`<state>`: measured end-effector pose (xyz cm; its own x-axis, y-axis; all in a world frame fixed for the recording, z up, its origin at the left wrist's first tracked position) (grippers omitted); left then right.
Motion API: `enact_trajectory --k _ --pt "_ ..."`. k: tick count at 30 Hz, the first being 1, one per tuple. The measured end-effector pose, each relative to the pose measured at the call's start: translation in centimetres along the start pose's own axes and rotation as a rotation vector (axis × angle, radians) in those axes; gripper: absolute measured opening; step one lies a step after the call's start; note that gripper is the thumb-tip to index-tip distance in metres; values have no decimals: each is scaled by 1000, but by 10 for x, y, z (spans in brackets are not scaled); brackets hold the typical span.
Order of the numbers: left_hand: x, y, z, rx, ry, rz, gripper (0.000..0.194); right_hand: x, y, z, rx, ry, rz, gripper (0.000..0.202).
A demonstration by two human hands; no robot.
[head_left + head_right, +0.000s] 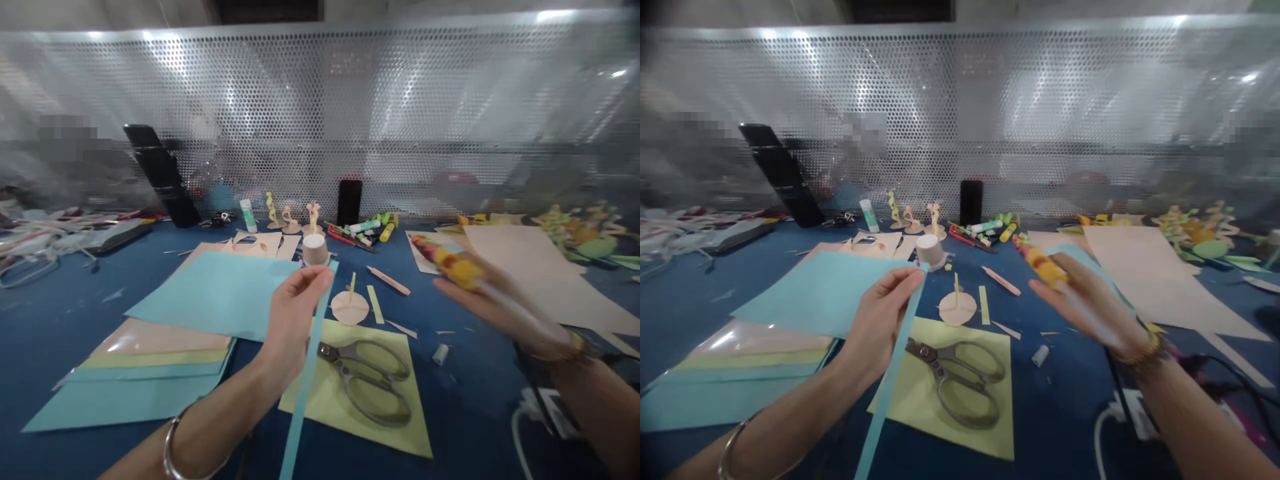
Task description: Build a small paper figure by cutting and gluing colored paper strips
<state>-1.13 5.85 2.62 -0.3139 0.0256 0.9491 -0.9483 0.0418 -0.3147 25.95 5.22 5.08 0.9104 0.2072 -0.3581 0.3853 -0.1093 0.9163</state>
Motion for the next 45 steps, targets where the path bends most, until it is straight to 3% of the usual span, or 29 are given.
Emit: enact_trajectory --k 4,8,14,17,20,24,27,30,34,37,41,45 --pt "4 2 -6 -15 -24 19 18 31 -18 -21 -86 -130 207 27" --pt "2 -7 -2 -51 14 71 23 45 -32 -29 -191 -180 301 37" --pt "3 -17 3 -61 46 134 27 47 -23 -38 -303 -116 191 34" --pt "3 -21 6 -48 59 153 27 24 -10 -34 -218 -65 12 37" --pt "0 -31 9 -24 77 167 28 -26 -5 -20 -125 65 -276 28" --pt "-3 -51 17 -54 60 178 28 -89 -21 3 -82 181 -669 28" --pt "-1 -57 19 -106 11 138 29 -104 -32 9 -68 178 -887 25" --pt "3 -47 8 -124 -69 36 33 -97 -24 8 -78 161 -1059 23" --pt "2 -17 -19 -82 -233 -127 22 -80 8 5 -53 116 -1222 22" --pt "-8 -10 -33 -204 -235 -238 24 -71 22 2 -24 102 -1181 20" --pt "-22 -18 -36 -373 -190 -324 19 -63 4 -3 -52 124 -952 18" --pt "-29 -22 -34 -365 -167 -348 13 -51 -26 -6 -71 69 -849 22"
Point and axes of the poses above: each hand's wrist, its own z-axis away from the middle knuckle, its own y-axis out of the back of the hand, x = y × z, the point moved 3 cm from there along -z, towards the middle knuckle, and after that the axes turned 9 degrees about -x, right-handed, at the moved point
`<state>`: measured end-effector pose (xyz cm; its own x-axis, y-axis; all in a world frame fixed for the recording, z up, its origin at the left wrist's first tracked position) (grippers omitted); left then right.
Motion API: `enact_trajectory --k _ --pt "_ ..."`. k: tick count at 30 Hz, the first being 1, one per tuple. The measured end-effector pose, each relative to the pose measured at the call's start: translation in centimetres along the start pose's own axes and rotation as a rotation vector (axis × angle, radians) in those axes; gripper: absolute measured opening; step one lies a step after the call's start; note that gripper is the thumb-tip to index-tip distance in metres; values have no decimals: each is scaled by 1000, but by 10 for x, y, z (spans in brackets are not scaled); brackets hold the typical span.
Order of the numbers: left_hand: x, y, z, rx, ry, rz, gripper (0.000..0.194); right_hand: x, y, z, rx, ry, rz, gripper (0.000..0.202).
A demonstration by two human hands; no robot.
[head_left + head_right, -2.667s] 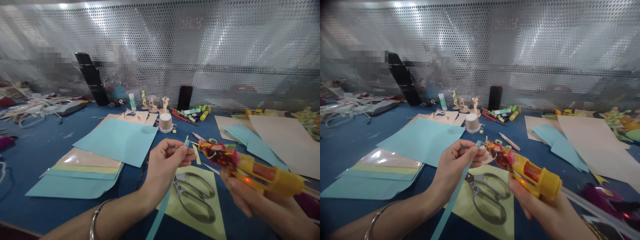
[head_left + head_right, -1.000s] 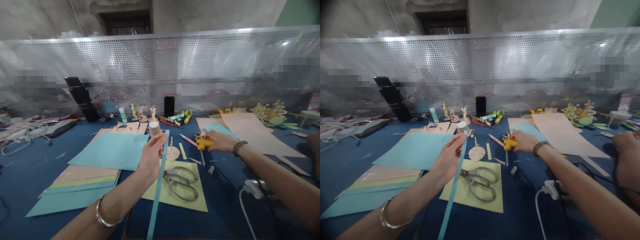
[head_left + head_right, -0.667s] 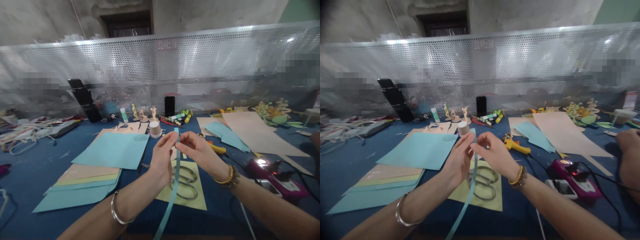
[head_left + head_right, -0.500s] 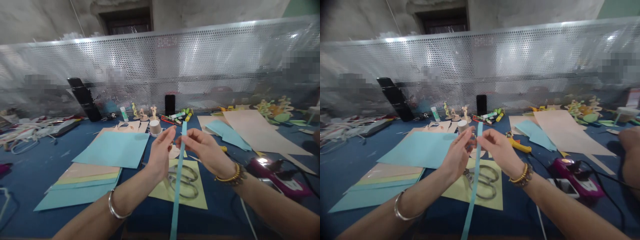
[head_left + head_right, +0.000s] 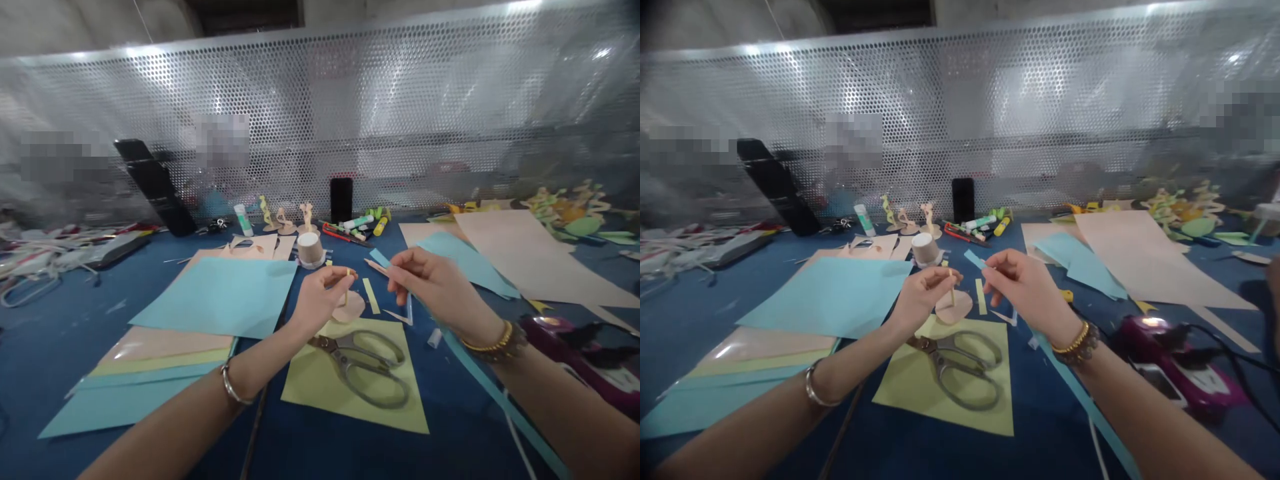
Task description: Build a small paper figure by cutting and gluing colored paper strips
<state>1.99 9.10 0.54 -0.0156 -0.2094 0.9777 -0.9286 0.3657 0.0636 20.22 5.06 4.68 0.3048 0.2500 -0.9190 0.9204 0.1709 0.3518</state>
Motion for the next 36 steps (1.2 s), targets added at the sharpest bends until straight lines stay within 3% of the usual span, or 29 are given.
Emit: enact_trajectory --k 9,36 --pt "-18 -1 7 3 94 87 22 16 -13 1 -15 -142 126 18" --pt "-19 1 9 29 117 102 18 20 -27 -4 -31 -93 318 15"
Point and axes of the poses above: each hand's wrist, its own z-axis away from the middle knuckle, its own y-axis out of the back of the hand, x = y × z, the point moved 3 cm from there along -z, towards the middle knuckle, and after that the axes turned 9 degrees about -x, right-handed, at the moved point
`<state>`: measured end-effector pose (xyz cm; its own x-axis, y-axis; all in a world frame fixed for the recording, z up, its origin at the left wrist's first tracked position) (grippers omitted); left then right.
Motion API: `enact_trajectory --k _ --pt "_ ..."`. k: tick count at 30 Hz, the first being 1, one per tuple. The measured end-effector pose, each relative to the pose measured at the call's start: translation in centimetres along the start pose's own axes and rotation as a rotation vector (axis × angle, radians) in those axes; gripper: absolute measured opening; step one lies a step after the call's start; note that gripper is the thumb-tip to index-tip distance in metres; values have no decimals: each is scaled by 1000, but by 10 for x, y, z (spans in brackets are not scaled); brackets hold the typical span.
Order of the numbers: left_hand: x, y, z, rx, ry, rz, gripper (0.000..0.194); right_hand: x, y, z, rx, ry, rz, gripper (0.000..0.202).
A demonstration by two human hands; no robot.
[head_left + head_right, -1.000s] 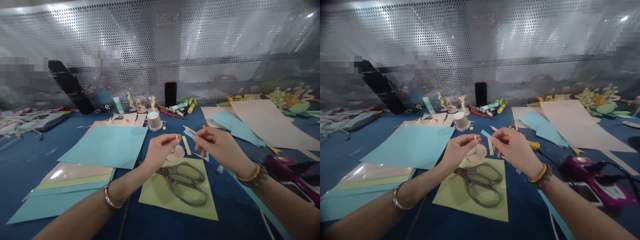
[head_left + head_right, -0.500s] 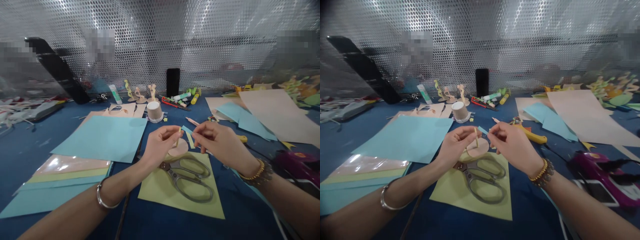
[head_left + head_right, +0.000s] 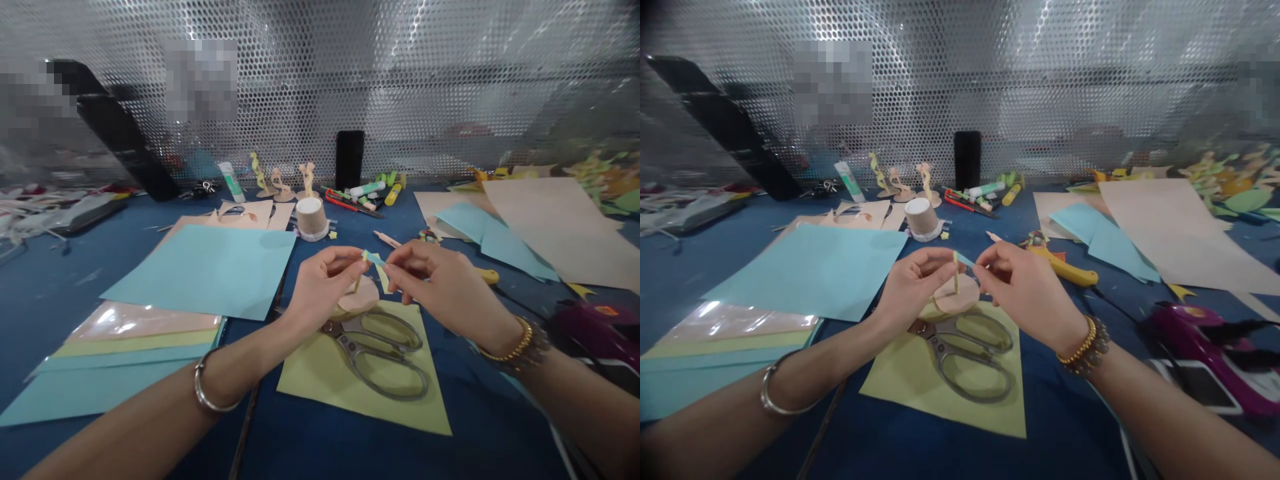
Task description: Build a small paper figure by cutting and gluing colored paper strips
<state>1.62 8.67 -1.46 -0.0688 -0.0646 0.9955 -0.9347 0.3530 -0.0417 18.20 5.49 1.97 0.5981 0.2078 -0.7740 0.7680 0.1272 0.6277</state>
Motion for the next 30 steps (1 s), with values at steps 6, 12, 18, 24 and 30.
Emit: enact_trajectory --k 6,12,18,24,30 --pt "1 0 1 -11 -24 -22 15 -1 0 1 9 11 18 16" --pt "1 0 1 -25 -34 10 14 -1 0 0 8 17 25 16" --pt "1 0 1 -32 -33 -11 16 -4 2 1 19 27 50 12" --pt "0 0 1 -28 -41 -6 15 -5 1 2 26 23 50 12" --pt "-1 1 0 -24 -63 -7 13 -5 -1 4 36 53 82 10"
Point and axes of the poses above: each hand's wrist, its own z-axis away from the middle knuckle, its own y-axis out of the back of the hand, x = y × z, the point moved 3 cm from there along -z, towards the middle knuckle, and after that the axes turned 9 degrees about -x, right-handed, at the moved point
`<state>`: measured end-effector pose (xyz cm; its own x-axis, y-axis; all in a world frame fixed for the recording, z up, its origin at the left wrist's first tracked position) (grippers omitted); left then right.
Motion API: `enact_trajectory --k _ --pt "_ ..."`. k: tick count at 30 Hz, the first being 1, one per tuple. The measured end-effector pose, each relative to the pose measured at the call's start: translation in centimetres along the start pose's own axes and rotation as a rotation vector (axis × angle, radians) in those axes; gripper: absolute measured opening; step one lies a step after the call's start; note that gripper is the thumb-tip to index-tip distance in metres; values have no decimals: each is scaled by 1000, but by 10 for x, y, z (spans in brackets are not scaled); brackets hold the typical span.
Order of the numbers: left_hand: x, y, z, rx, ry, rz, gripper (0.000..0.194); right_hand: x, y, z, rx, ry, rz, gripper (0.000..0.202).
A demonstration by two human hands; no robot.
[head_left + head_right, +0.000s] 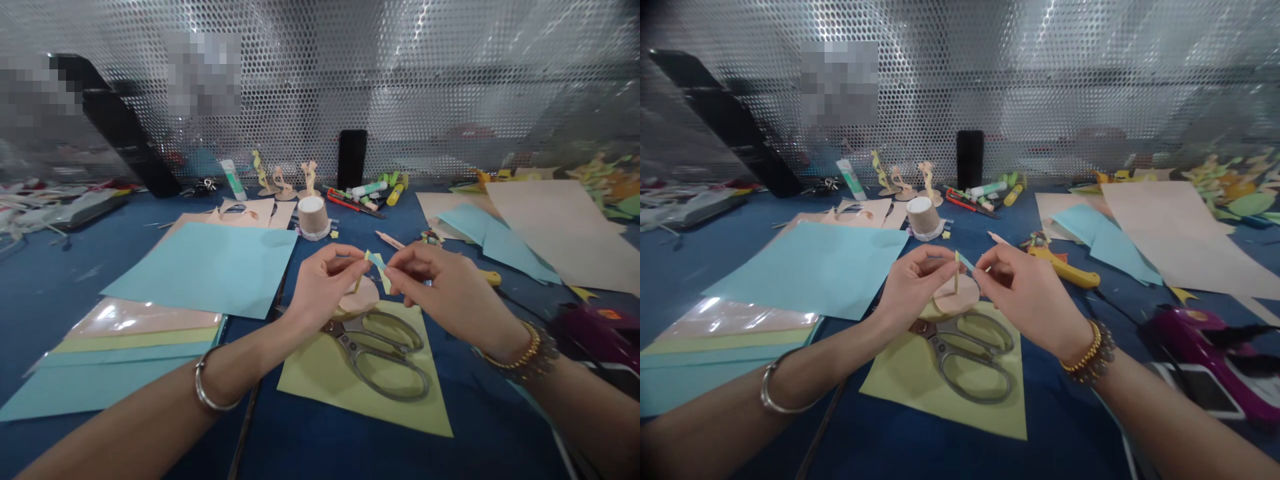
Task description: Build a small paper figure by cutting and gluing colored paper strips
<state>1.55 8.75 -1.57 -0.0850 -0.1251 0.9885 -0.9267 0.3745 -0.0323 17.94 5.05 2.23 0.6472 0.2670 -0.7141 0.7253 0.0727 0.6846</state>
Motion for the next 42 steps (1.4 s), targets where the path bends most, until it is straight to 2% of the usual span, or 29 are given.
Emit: enact_trajectory --k 7,11,20,22,26,28,31,42 --pt "-1 1 0 3 -22 3 14 -1 -4 2 3 54 41 7" --pt "-1 1 0 7 -20 4 13 -7 -5 2 21 137 96 2" --pt "2 0 1 5 2 -25 11 -12 -11 6 133 378 479 11" --pt "1 0 1 6 -6 -20 12 -12 -8 4 128 340 420 12" --pt "-1 1 0 11 -22 -17 12 -6 -3 -1 76 100 164 23" --pt "-1 1 0 5 -33 -22 10 -4 -3 -3 27 47 71 24" --pt "-1 1 0 1 -48 -14 11 -4 -6 -5 -22 39 -10 22" --pt "-3 1 0 2 -42 5 12 -7 -8 0 -14 60 -9 23"
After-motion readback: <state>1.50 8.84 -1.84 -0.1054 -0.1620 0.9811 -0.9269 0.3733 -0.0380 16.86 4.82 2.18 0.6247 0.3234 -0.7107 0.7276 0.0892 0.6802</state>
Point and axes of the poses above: each hand's wrist, its own z-axis away from the middle knuckle, its own y-axis out of the back of the hand, x = y × z, the point moved 3 cm from there along -z, towards the middle knuckle, and after that the axes turned 9 degrees about -x, right-handed, at the moved point
